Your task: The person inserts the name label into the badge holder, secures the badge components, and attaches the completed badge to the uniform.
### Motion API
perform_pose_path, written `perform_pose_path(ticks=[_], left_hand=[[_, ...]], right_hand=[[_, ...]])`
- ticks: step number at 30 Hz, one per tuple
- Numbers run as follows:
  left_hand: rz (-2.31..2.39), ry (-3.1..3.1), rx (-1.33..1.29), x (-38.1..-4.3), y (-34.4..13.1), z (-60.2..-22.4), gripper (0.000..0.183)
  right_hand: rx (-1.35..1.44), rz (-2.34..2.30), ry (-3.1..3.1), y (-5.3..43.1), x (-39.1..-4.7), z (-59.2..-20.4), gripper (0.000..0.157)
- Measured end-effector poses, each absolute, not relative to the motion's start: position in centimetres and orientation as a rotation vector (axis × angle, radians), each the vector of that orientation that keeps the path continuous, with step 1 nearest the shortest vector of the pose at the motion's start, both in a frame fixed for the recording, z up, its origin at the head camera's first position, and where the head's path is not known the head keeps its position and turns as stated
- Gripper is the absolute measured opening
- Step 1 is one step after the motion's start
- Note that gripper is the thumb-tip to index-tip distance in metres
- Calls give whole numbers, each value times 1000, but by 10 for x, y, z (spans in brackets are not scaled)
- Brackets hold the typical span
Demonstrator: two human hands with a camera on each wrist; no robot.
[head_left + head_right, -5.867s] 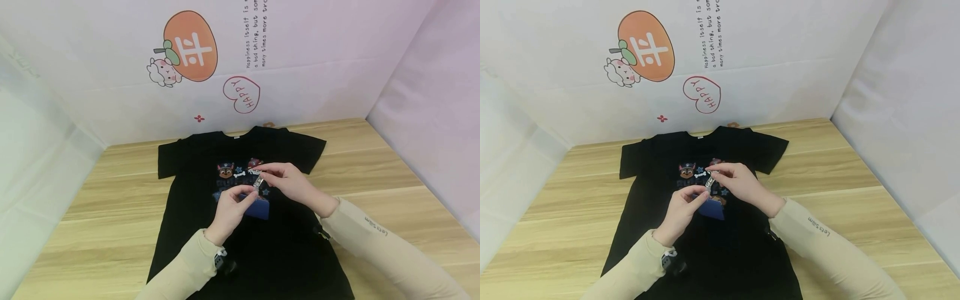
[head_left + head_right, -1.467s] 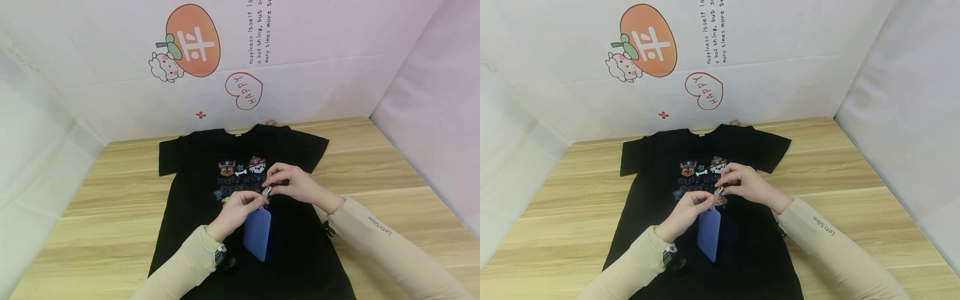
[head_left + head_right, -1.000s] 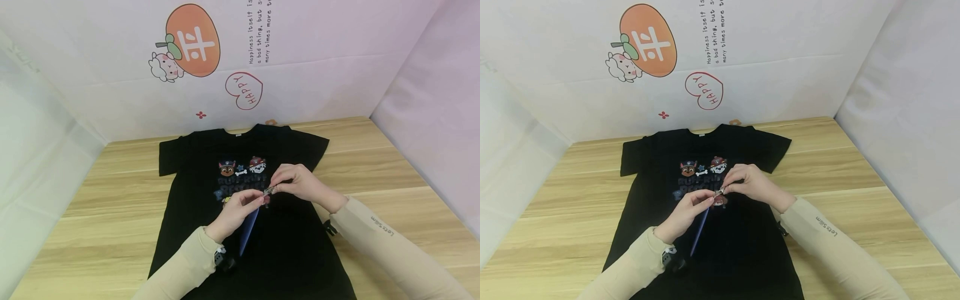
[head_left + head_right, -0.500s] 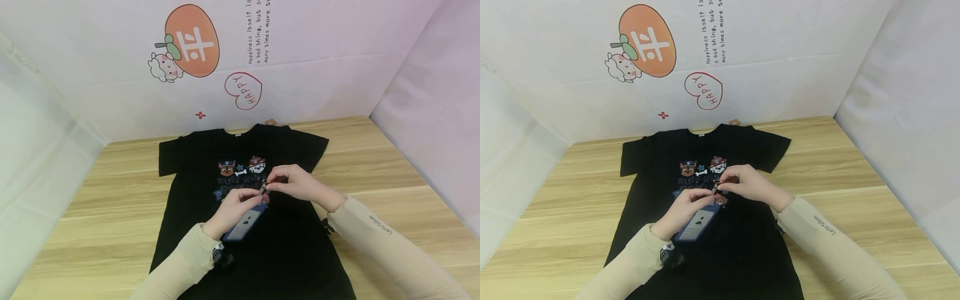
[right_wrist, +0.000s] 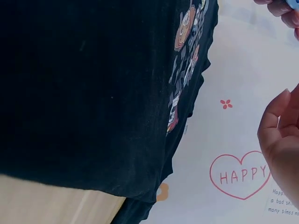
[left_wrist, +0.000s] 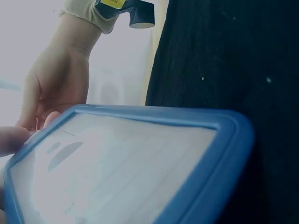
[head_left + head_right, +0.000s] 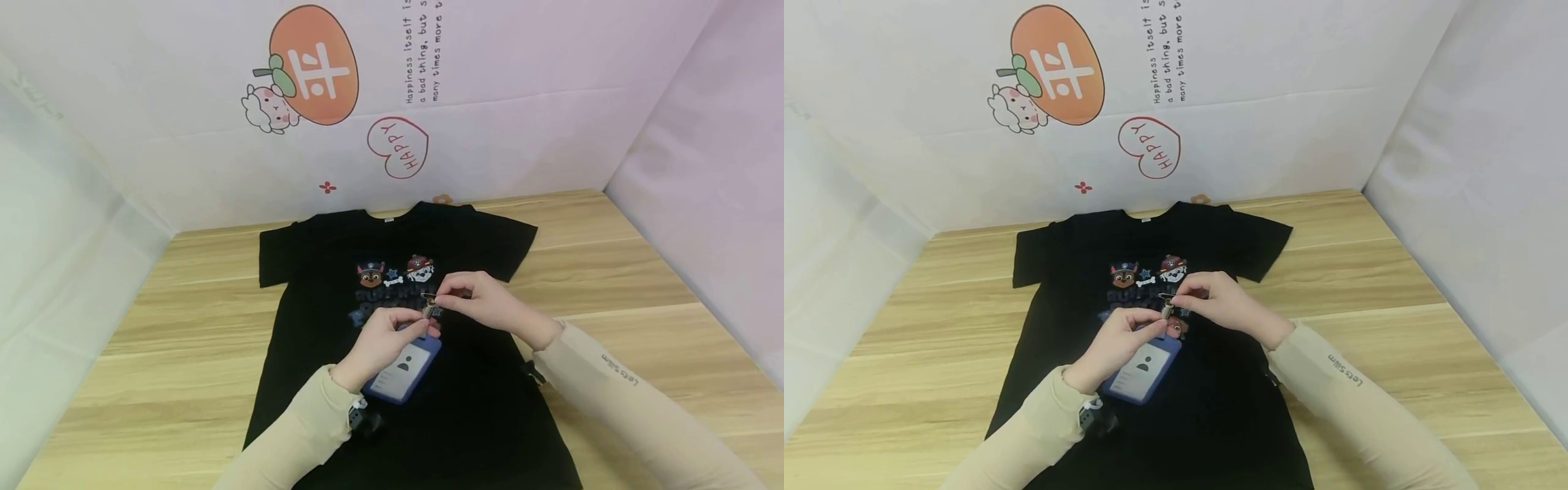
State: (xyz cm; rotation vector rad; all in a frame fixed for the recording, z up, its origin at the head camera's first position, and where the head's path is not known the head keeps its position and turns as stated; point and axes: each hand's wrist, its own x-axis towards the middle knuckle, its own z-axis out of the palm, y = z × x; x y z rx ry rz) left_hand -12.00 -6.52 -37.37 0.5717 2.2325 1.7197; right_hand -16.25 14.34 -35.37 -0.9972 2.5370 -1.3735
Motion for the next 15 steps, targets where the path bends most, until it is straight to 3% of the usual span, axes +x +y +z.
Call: perform_pose_path(ticks=[15], left_hand=[[1818, 2230, 531, -120, -57, -373, 28]], right_hand=[[-977, -1462, 2565, 146, -161, -354, 19]])
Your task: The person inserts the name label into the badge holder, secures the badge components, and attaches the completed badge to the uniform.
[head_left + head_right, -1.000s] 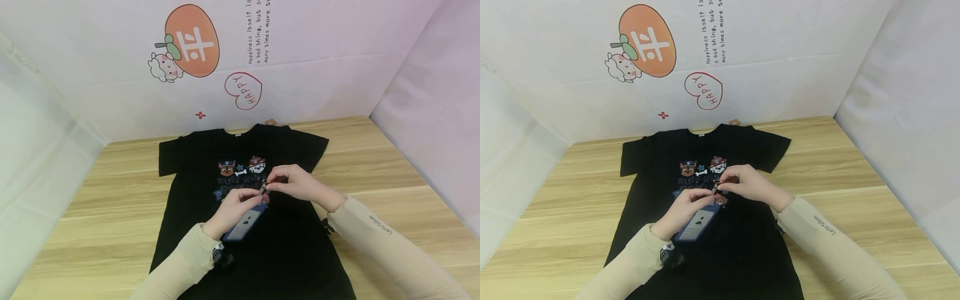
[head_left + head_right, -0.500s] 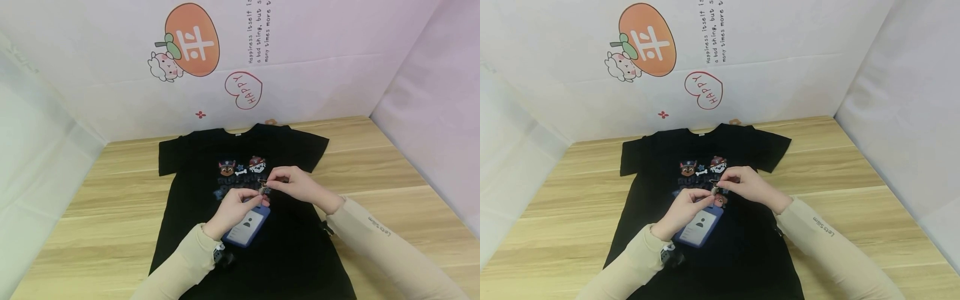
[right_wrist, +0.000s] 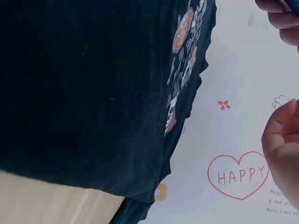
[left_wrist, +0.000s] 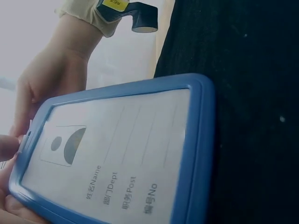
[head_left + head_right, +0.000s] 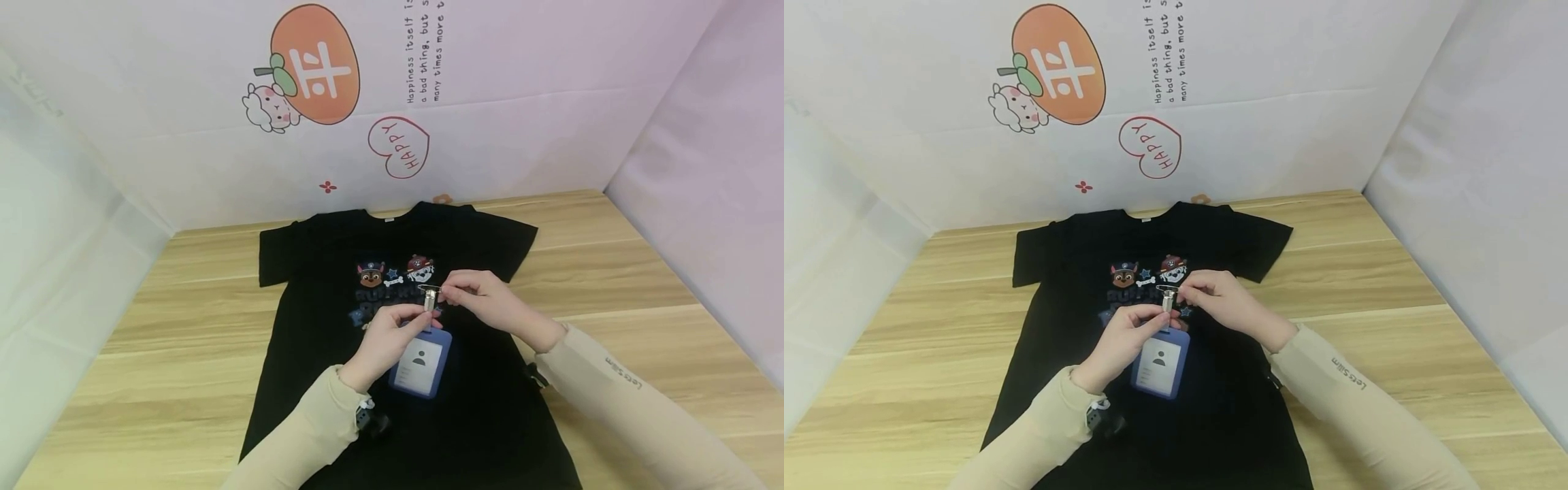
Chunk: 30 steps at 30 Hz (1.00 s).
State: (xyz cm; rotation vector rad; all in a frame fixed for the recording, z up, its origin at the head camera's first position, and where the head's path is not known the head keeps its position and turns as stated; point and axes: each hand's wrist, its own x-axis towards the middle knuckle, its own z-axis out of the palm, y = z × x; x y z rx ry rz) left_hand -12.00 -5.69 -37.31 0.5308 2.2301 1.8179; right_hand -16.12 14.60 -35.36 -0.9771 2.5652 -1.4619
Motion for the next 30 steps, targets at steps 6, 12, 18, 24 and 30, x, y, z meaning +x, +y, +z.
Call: perform_pose_path(ticks=[6, 12, 18, 24, 30], left_hand=[[1818, 2286, 497, -121, -56, -375, 26], [1932, 2336, 439, -124, -57, -379, 21], [2106, 2246, 467, -127, -55, -377, 24], [2133, 2242, 501, -129, -54, -377, 26], [2139, 2230, 466, -131, -55, -376, 24]], right_hand=[[-1010, -1490, 2609, 145, -160, -353, 15], [-986, -1495, 2578, 144, -158, -352, 14], [-904, -1510, 2546, 143, -157, -352, 16], [-831, -1566, 2483, 141, -157, -354, 18], [-768, -1631, 2410, 140, -157, -356, 19]])
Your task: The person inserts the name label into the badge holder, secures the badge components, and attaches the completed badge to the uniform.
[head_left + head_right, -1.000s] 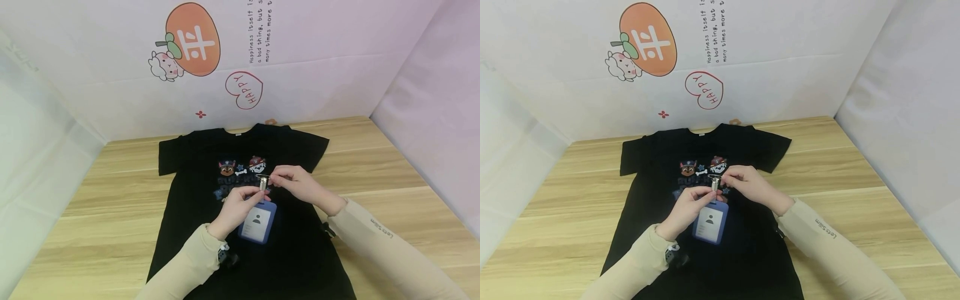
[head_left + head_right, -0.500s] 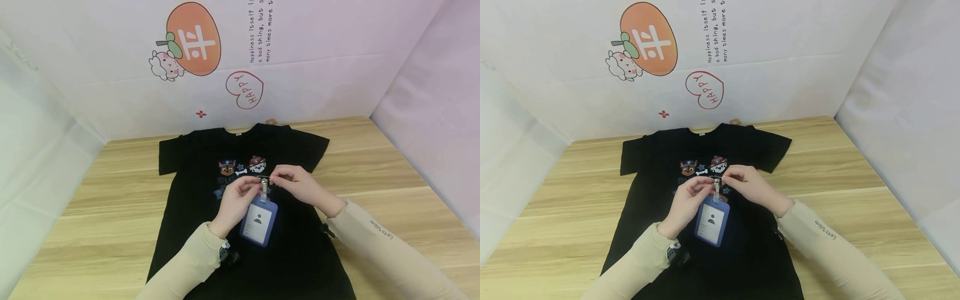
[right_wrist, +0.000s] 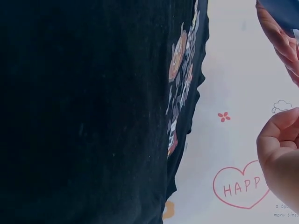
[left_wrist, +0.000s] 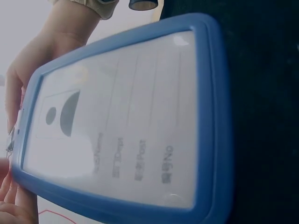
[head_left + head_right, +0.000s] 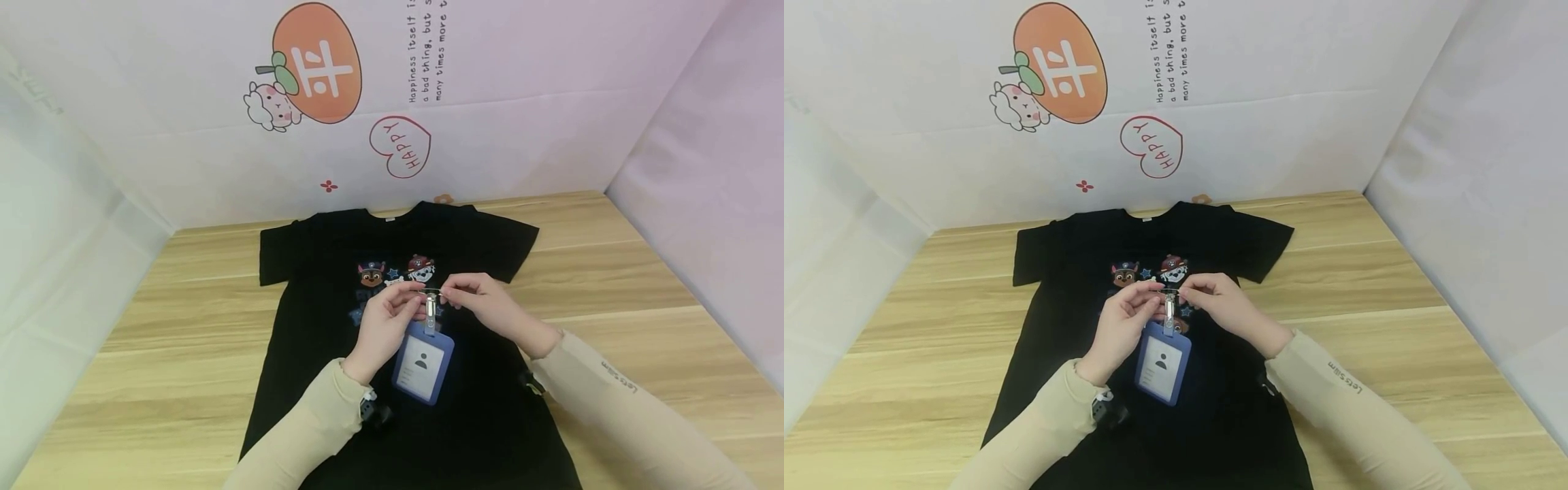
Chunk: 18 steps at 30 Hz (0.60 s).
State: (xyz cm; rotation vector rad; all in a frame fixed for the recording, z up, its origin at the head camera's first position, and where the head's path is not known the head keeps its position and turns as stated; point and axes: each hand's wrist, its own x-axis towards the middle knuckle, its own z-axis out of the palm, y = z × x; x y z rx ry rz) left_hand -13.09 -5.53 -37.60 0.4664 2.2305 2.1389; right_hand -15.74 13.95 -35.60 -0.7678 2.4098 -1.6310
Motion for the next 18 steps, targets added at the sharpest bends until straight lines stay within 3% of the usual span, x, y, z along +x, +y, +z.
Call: perform_pose_path(ticks=[18], left_hand=[[2143, 2263, 492, -133, -55, -379, 16]], right_hand=[[-730, -1662, 2323, 135, -155, -360, 20]])
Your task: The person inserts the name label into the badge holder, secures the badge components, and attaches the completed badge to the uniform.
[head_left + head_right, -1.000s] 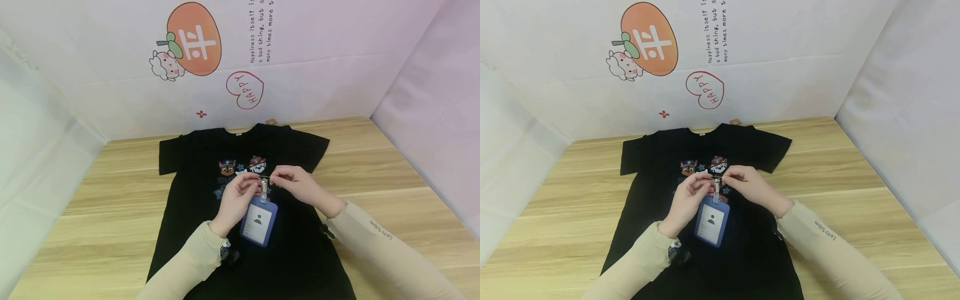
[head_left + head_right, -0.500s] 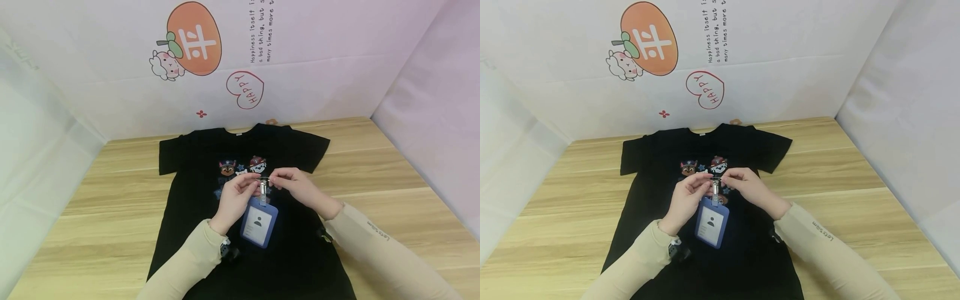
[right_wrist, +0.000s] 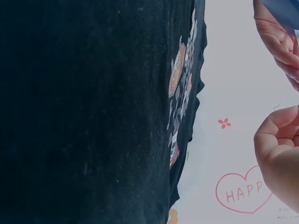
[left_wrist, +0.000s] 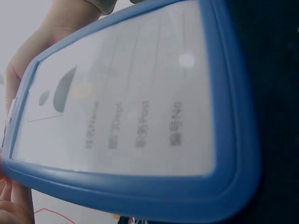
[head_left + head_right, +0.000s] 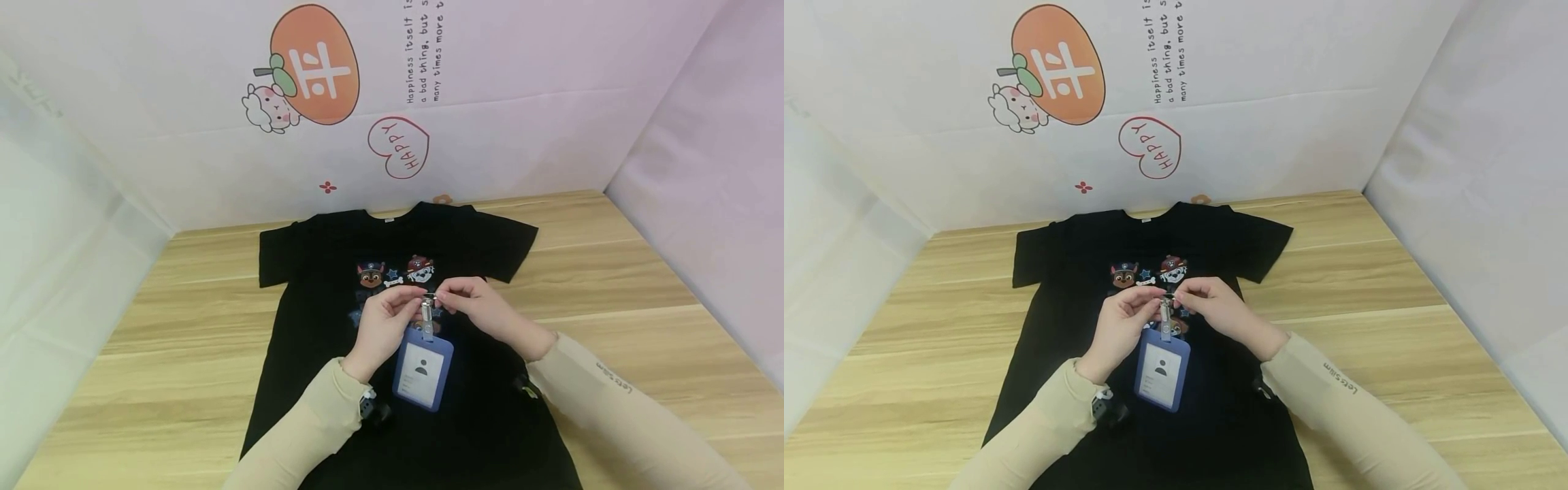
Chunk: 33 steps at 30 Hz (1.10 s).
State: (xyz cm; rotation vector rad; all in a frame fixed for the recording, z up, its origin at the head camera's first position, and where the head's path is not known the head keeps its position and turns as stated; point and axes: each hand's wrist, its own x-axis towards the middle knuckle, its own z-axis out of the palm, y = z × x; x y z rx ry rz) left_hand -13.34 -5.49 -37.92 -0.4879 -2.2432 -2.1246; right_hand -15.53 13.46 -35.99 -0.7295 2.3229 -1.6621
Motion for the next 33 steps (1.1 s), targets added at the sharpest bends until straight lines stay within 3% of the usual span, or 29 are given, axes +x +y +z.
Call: perform_pose_path(ticks=[33], left_hand=[[-2019, -2235, -538, -132, -55, -379, 9]], right_hand=[[-652, -1687, 2249, 130, -153, -363, 22]])
